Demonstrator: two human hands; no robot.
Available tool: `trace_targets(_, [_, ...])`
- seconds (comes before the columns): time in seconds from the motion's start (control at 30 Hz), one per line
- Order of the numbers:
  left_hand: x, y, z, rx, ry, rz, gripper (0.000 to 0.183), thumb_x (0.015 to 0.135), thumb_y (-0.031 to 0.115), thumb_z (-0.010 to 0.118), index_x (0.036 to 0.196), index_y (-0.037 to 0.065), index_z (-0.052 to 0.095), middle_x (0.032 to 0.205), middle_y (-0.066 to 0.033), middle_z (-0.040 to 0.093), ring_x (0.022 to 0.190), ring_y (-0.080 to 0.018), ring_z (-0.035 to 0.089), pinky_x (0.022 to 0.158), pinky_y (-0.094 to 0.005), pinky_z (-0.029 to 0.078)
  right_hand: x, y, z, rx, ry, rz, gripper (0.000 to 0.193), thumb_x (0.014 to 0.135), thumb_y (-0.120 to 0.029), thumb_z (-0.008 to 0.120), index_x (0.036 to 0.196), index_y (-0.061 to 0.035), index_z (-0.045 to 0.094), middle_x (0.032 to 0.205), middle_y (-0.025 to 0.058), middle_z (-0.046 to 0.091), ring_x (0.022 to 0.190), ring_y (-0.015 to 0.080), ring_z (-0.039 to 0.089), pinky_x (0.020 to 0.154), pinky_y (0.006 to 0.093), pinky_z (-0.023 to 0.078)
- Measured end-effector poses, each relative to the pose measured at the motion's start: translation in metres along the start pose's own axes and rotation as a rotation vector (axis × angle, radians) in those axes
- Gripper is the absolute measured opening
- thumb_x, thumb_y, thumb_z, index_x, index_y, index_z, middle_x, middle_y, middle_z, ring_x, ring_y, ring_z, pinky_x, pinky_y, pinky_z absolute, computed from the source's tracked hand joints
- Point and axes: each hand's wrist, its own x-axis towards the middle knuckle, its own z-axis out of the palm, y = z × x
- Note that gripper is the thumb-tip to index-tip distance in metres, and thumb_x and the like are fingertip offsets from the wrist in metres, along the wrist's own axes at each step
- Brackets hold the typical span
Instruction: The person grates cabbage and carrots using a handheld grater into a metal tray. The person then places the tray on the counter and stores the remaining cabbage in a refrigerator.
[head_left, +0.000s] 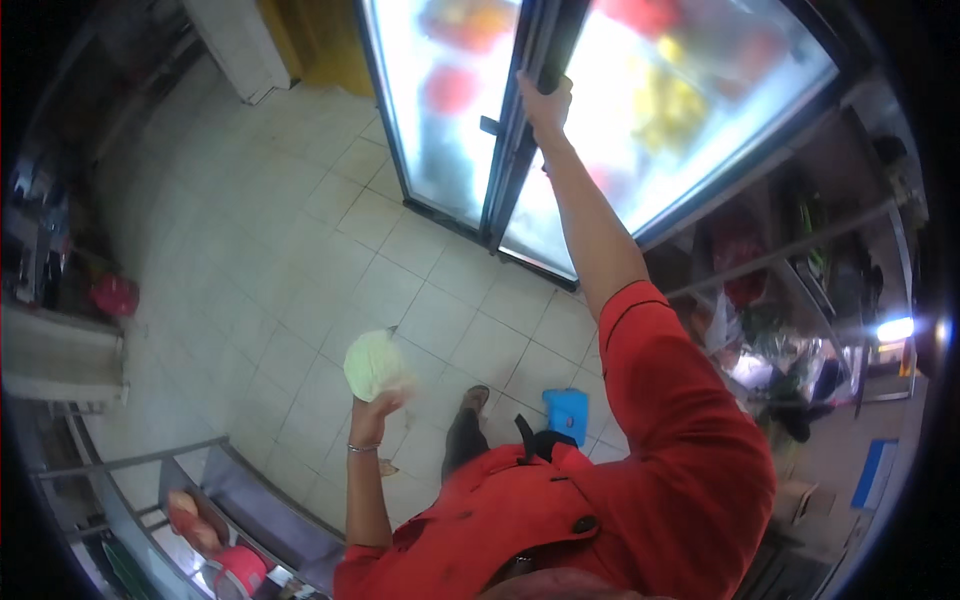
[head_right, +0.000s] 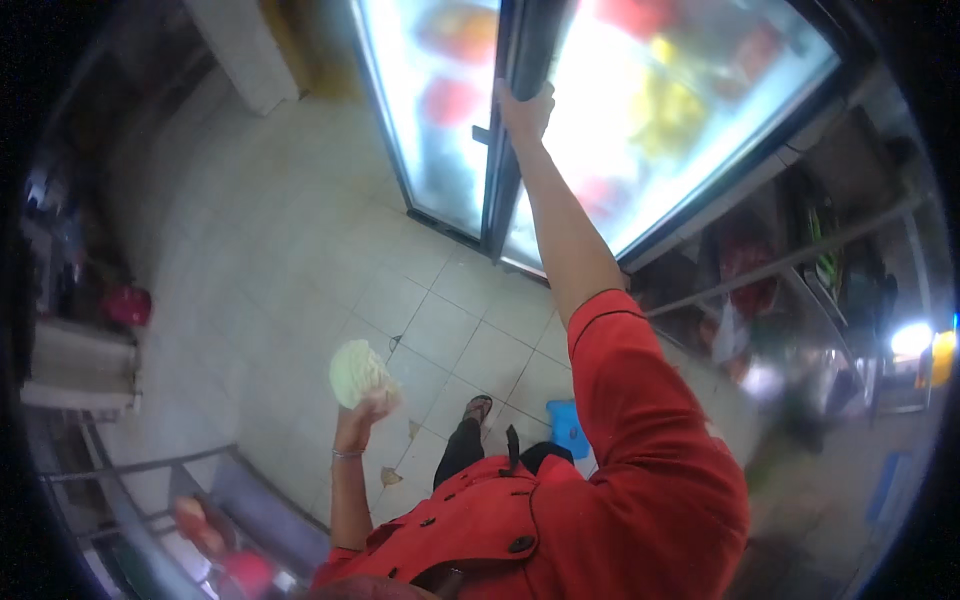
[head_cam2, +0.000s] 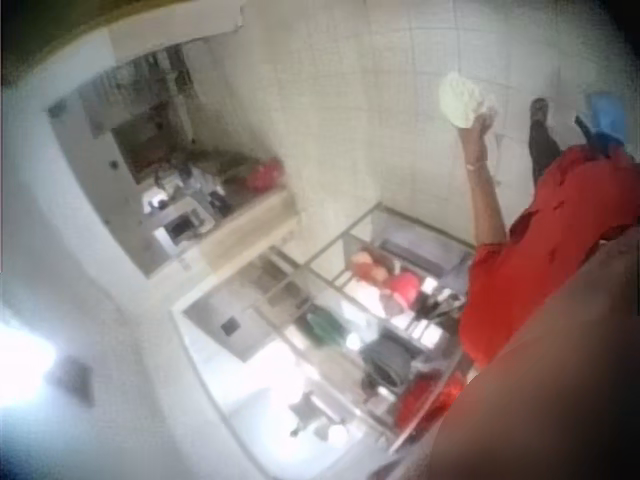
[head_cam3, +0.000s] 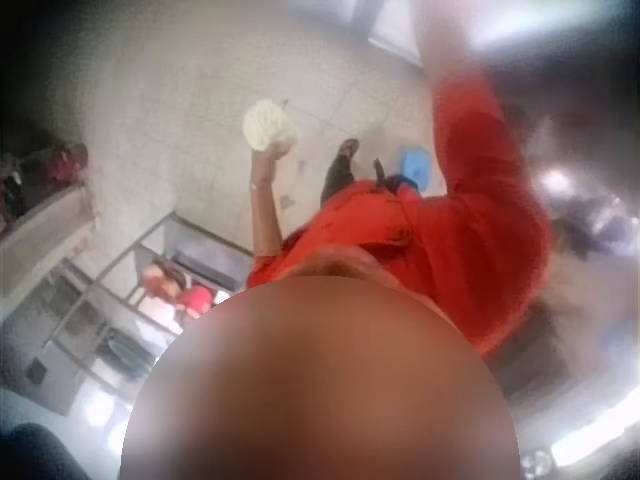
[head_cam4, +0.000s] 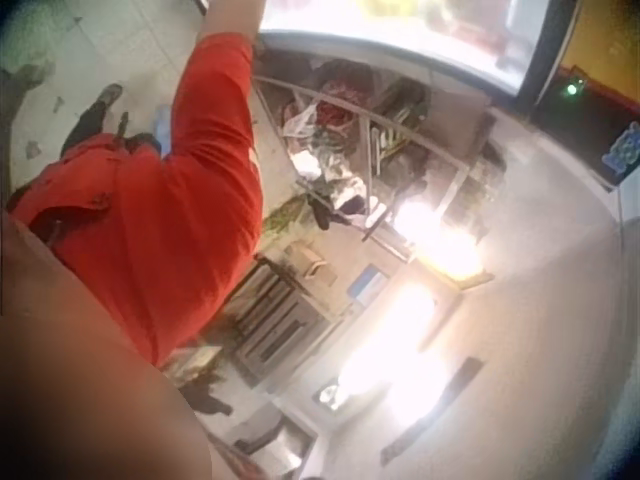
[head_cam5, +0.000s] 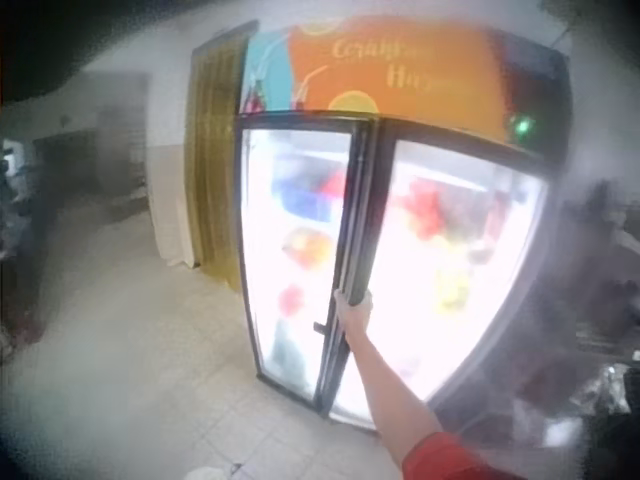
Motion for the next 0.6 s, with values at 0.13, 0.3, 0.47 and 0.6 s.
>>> trace_targets(0.13, [0.003, -0.040, -0.006, -0.133, -0.042, -0.030, 0.077, 0.082, 0.028, 0.071, 0.148, 0.004, 0.038, 0.138, -0.0108, 0.055, 0.118, -0.0283, 0.061, 0.090, -0.0461, 0.056, -0.052, 0.000, -0.045, -0.070, -0.198, -0.038, 0.080, 0.081, -0.041, 0.077, 0.135, 0.0103, 0.048, 0.130, 0.0293, 0.058, 0.125, 0.0367, 0.056, 0.103, 0.0431, 0.046])
trace_targets(0.3, [0.019, -0.029, 0.032, -0.133, -0.055, 0.010, 0.062, 0.085, 0.023, 0.069, 0.139, 0.002, 0.047, 0.123, -0.0143, 0.064, 0.106, -0.0265, 0.067, 0.081, -0.0394, 0.059, -0.141, -0.014, -0.146, -0.072, -0.443, -0.182, 0.069, 0.084, -0.042, 0.077, 0.132, -0.0024, 0.048, 0.115, 0.0158, 0.060, 0.111, 0.0285, 0.058, 0.086, 0.0432, 0.050])
trace_targets(0.47, [0.055, -0.002, 0.090, 0.096, -0.208, -0.052, 0.060, 0.091, 0.028, 0.061, 0.144, 0.007, 0.045, 0.135, -0.0100, 0.057, 0.120, -0.0270, 0.060, 0.090, -0.0448, 0.055, -0.221, -0.016, -0.278, -0.022, -0.395, -0.100, 0.065, 0.081, -0.030, 0.080, 0.128, 0.0025, 0.050, 0.127, 0.0199, 0.053, 0.120, 0.0306, 0.053, 0.101, 0.0433, 0.044])
trace_targets(0.6, [0.092, -0.009, 0.117, 0.224, -0.370, 0.004, 0.063, 0.091, 0.030, 0.061, 0.146, 0.007, 0.042, 0.134, -0.0103, 0.058, 0.121, -0.0267, 0.060, 0.091, -0.0453, 0.055, -0.278, 0.007, -0.350, 0.019, -0.225, -0.023, 0.069, 0.076, -0.024, 0.087, 0.128, 0.0022, 0.050, 0.132, 0.0149, 0.049, 0.122, 0.0247, 0.050, 0.101, 0.0417, 0.043])
